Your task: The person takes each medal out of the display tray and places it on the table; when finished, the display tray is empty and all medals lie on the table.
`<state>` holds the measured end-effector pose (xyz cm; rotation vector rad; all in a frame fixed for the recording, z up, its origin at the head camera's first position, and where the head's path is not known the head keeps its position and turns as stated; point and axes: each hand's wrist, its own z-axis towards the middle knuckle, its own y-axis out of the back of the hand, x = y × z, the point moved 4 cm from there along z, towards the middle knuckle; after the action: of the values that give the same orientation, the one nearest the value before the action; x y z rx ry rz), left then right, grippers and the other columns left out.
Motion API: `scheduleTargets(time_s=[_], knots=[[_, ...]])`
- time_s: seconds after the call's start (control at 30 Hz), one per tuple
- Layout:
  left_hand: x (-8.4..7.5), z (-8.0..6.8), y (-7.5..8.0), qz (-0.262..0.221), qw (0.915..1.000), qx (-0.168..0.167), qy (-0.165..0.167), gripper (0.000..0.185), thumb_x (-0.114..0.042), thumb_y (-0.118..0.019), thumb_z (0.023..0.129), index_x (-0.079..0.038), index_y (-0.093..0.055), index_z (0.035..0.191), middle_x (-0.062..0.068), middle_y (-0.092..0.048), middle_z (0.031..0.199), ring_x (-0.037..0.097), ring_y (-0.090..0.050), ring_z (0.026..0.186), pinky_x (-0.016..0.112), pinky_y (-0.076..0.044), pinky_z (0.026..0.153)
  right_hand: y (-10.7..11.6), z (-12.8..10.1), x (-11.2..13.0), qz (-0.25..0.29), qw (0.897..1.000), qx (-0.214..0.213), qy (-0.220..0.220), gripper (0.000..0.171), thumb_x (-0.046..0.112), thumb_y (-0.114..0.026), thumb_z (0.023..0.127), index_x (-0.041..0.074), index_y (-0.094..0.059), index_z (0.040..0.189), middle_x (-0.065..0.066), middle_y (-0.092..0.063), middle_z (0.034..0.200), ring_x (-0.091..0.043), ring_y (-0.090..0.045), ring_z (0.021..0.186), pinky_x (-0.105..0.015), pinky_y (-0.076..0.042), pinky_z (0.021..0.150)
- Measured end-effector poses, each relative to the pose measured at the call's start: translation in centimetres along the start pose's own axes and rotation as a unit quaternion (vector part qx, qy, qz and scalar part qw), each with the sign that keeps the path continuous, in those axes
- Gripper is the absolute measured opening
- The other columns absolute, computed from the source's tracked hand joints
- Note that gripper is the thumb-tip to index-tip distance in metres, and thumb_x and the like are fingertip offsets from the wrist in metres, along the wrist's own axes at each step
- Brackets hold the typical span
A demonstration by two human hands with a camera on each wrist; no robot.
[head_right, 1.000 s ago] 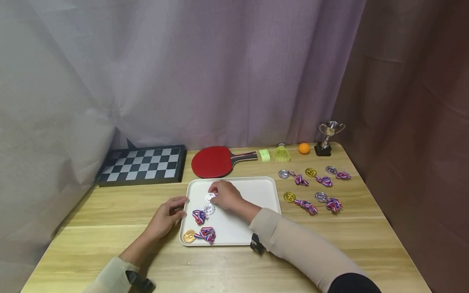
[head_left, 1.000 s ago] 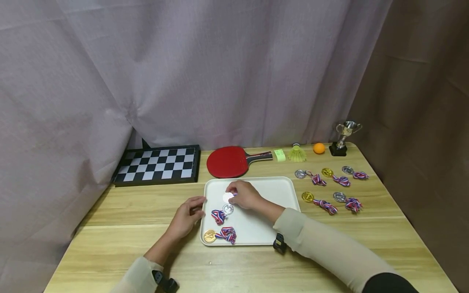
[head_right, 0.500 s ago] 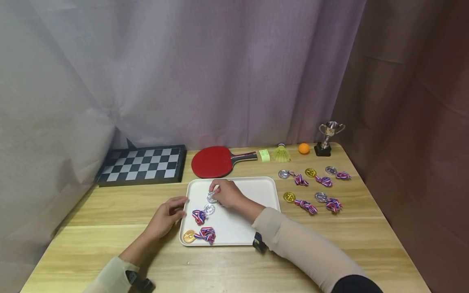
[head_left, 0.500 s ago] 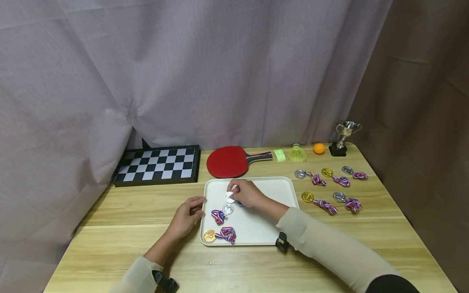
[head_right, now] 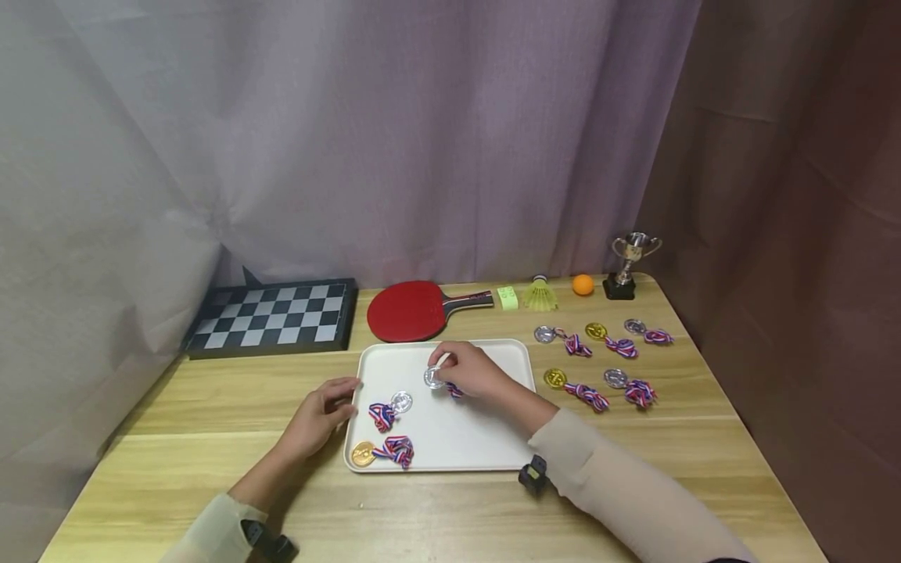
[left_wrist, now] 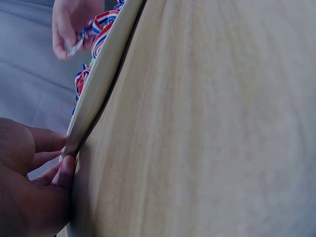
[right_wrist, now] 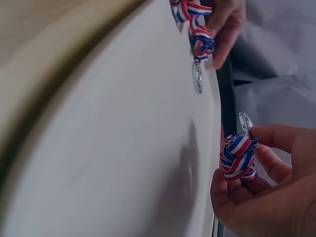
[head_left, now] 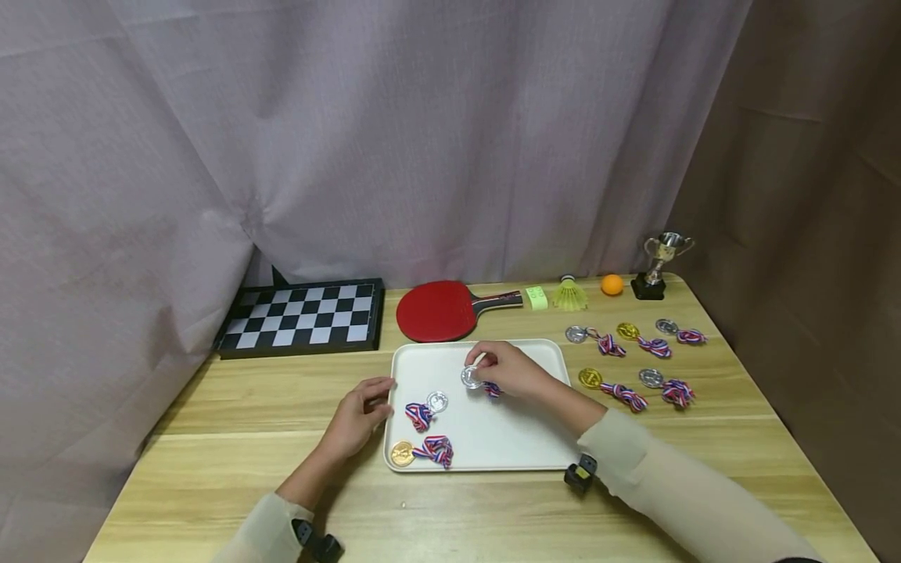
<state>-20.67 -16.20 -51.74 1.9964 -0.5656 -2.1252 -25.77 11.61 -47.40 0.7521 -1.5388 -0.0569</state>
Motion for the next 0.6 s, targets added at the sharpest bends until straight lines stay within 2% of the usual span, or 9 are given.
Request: scheduleTargets(time_s=[0.2, 0.33, 0.47, 0.6], knots=[[0.1, 0.1, 0.0, 0.006, 1.0000, -0.001, -0.002, 0.042, 0.015, -0.065, 0.091, 0.009, -0.063, 0.133, 0.022, -0.058, 0.140, 0.035, -0.063, 0.118, 0.027, -0.057, 0.094, 2.6, -3.0, -0.7, 0.026, 0.999, 0.018, 0.004, 0.016, 0.006, -0.069, 0.093, 0.001, -0.068, 0.109, -0.006, -0.066, 0.084, -0.016, -0.059, 0.069, -0.025, -0.048, 0.057], [0.0, 0.0, 0.0, 0.010, 0.9999, -0.002, -0.003, 0.042, 0.014, -0.065, 0.091, 0.009, -0.064, 0.133, 0.023, -0.058, 0.140, 0.034, -0.063, 0.117, 0.029, -0.057, 0.095, 4.4, -5.1, -1.8, 0.045, 0.999, 0.022, -0.006, 0.021, 0.008, -0.070, 0.094, 0.001, -0.068, 0.113, -0.007, -0.065, 0.085, -0.016, -0.058, 0.071, -0.025, -0.050, 0.061], [-0.1, 0.0, 0.1, 0.015, 0.9999, -0.003, -0.002, 0.043, 0.014, -0.065, 0.091, 0.008, -0.063, 0.134, 0.022, -0.058, 0.141, 0.035, -0.063, 0.118, 0.035, -0.058, 0.097, 6.4, -7.3, -2.9, 0.059, 0.998, 0.008, -0.020, 0.029, 0.011, -0.071, 0.095, -0.002, -0.065, 0.121, -0.009, -0.063, 0.088, -0.016, -0.057, 0.075, -0.026, -0.050, 0.062], [-0.1, 0.0, 0.1, 0.016, 0.9999, -0.002, 0.000, 0.043, 0.013, -0.065, 0.092, 0.008, -0.063, 0.134, 0.022, -0.058, 0.141, 0.035, -0.063, 0.119, 0.037, -0.058, 0.098, 8.8, -9.6, -3.8, 0.068, 0.997, -0.020, -0.017, 0.035, 0.011, -0.070, 0.096, -0.007, -0.062, 0.125, -0.012, -0.065, 0.095, -0.015, -0.061, 0.083, -0.024, -0.053, 0.070]])
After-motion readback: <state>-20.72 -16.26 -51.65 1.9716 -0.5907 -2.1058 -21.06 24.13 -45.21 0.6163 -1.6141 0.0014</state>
